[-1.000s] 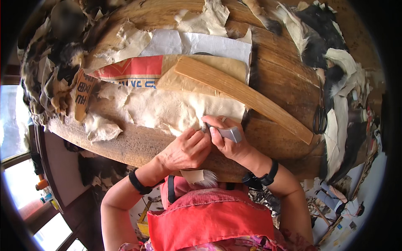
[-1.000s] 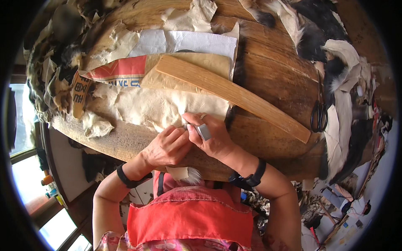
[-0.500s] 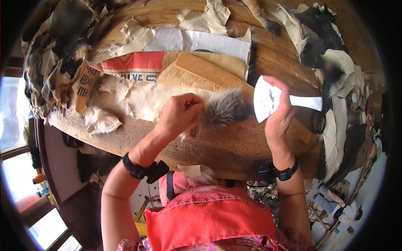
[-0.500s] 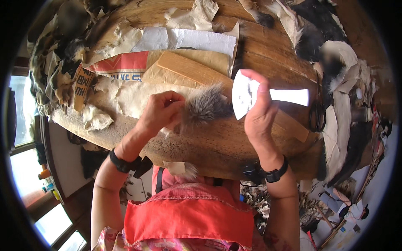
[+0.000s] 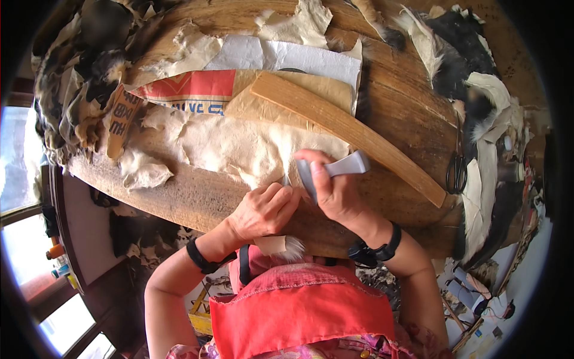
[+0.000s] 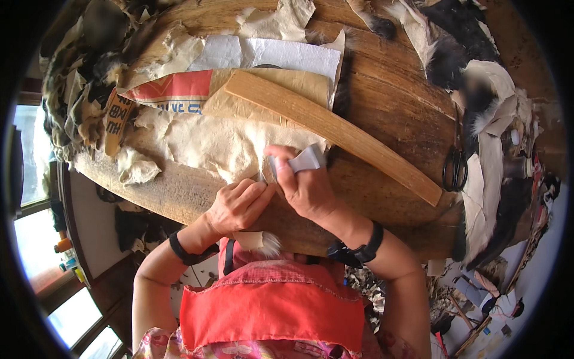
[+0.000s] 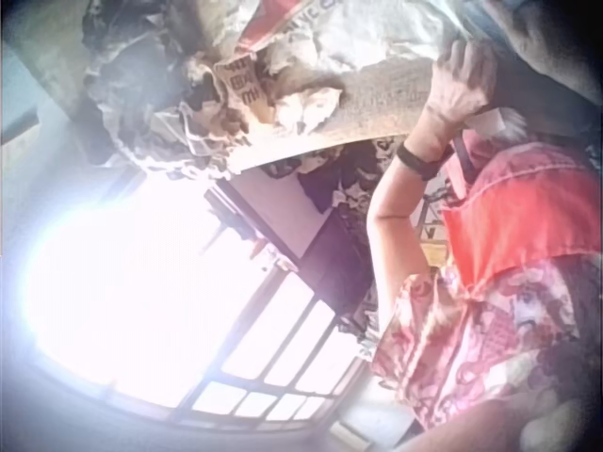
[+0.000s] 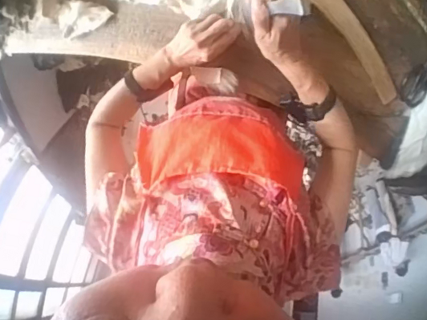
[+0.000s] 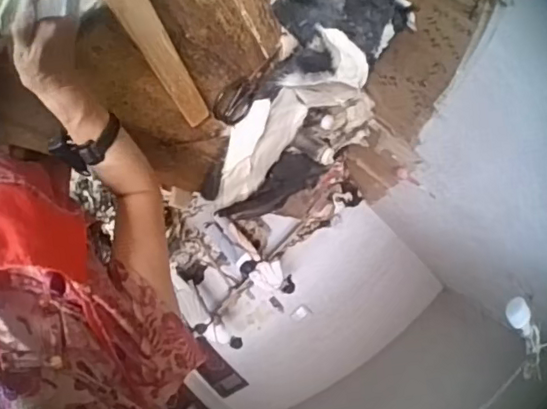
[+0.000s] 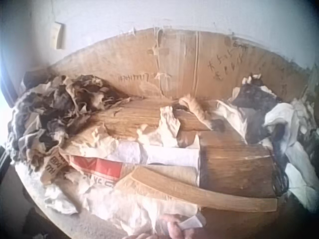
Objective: The recorder prepares small fur hides by trimming, marking, and sewing them together at a workshop table.
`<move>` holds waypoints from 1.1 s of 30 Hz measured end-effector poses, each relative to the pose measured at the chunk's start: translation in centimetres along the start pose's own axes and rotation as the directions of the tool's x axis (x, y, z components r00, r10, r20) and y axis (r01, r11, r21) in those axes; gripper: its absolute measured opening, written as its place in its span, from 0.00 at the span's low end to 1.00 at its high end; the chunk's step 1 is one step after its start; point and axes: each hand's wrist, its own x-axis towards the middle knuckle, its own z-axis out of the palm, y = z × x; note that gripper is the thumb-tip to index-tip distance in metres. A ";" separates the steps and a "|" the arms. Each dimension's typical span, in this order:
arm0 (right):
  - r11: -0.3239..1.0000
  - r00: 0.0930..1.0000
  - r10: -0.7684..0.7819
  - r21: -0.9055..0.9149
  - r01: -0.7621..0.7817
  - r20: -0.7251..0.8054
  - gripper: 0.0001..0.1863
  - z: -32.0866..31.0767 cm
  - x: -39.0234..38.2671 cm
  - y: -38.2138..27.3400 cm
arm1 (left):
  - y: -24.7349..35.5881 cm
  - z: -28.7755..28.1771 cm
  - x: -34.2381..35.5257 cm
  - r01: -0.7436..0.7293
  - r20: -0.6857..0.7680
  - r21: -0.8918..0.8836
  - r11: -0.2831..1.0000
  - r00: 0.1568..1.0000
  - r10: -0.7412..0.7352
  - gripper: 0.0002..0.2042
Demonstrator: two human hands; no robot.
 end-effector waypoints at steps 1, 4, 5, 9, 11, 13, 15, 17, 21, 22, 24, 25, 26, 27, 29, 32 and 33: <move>1.000 1.000 0.001 0.002 -0.001 0.004 0.15 0.4 -0.2 0.0 | 0.1 0.0 -0.2 0.005 -0.035 0.011 1.000 0.999 -0.005 0.21; 0.999 1.000 -0.014 -0.033 0.014 0.001 0.12 1.3 -0.8 0.1 | -0.1 0.0 -0.3 0.009 -0.023 0.000 1.000 1.000 -0.009 0.22; 0.999 1.000 -0.015 -0.031 0.015 0.005 0.12 1.4 -0.8 0.2 | -0.2 0.0 -0.2 0.013 -0.024 0.001 1.000 1.000 -0.013 0.22; 0.997 1.000 -0.015 -0.080 0.015 0.007 0.12 1.6 -0.5 0.1 | -0.2 0.2 -0.1 0.019 -0.001 0.006 1.000 1.000 -0.019 0.19; 0.996 1.000 -0.013 -0.091 0.013 0.005 0.12 1.8 -0.6 0.0 | -0.2 0.2 0.0 0.027 0.011 0.003 1.000 1.000 -0.027 0.17; 0.982 0.998 -0.061 -0.181 0.060 0.000 0.13 1.8 -0.8 -0.1 | -0.3 0.2 0.3 0.051 0.021 -0.029 0.998 0.998 -0.051 0.14; 0.986 0.998 -0.057 -0.159 0.057 0.003 0.13 1.6 -1.0 -0.3 | -0.4 0.4 0.3 0.062 -0.003 -0.054 0.997 0.998 -0.062 0.12; 0.989 0.999 -0.050 -0.137 0.050 0.005 0.13 1.4 -1.3 -0.4 | -0.3 0.7 0.4 0.071 -0.026 -0.083 0.994 0.997 -0.073 0.11; 0.987 0.999 -0.040 -0.156 0.045 0.037 0.12 1.2 -1.7 -0.7 | 0.1 1.0 0.2 0.174 -0.058 -0.203 0.963 0.980 -0.190 0.09; 0.987 0.998 -0.027 -0.156 0.034 0.049 0.12 1.2 -1.7 -0.8 | 0.0 1.1 0.3 0.198 -0.068 -0.229 0.953 0.974 -0.218 0.08; 0.985 0.997 -0.032 -0.168 0.043 0.068 0.11 0.9 -1.9 -0.8 | 0.0 1.3 0.3 0.249 -0.061 -0.255 0.934 0.960 -0.273 0.09; 0.982 0.995 -0.041 -0.182 0.057 0.089 0.11 0.8 -2.0 -0.8 | 0.0 1.3 0.4 0.299 -0.058 -0.279 0.913 0.943 -0.327 0.09; 0.981 0.995 -0.041 -0.184 0.057 0.088 0.11 0.9 -2.0 -0.8 | 0.0 1.3 0.5 0.297 -0.059 -0.280 0.913 0.944 -0.325 0.09; 0.979 0.996 -0.063 -0.189 0.073 0.060 0.11 1.1 -2.1 -0.6 | -0.1 1.3 0.6 0.311 -0.056 -0.318 0.896 0.937 -0.346 0.09; 0.977 0.997 -0.077 -0.197 0.081 0.029 0.11 1.3 -2.1 -0.6 | -0.1 1.3 0.5 0.323 -0.046 -0.360 0.875 0.931 -0.363 0.09; 0.985 0.997 -0.070 -0.156 0.072 0.017 0.11 1.9 -0.8 -0.1 | -0.1 1.0 0.5 0.350 -0.039 -0.475 0.807 0.908 -0.417 0.08; 0.985 0.998 -0.066 -0.159 0.067 0.012 0.11 1.8 -0.5 -0.2 | 0.0 0.7 0.7 0.418 0.004 -0.562 0.713 0.864 -0.503 0.08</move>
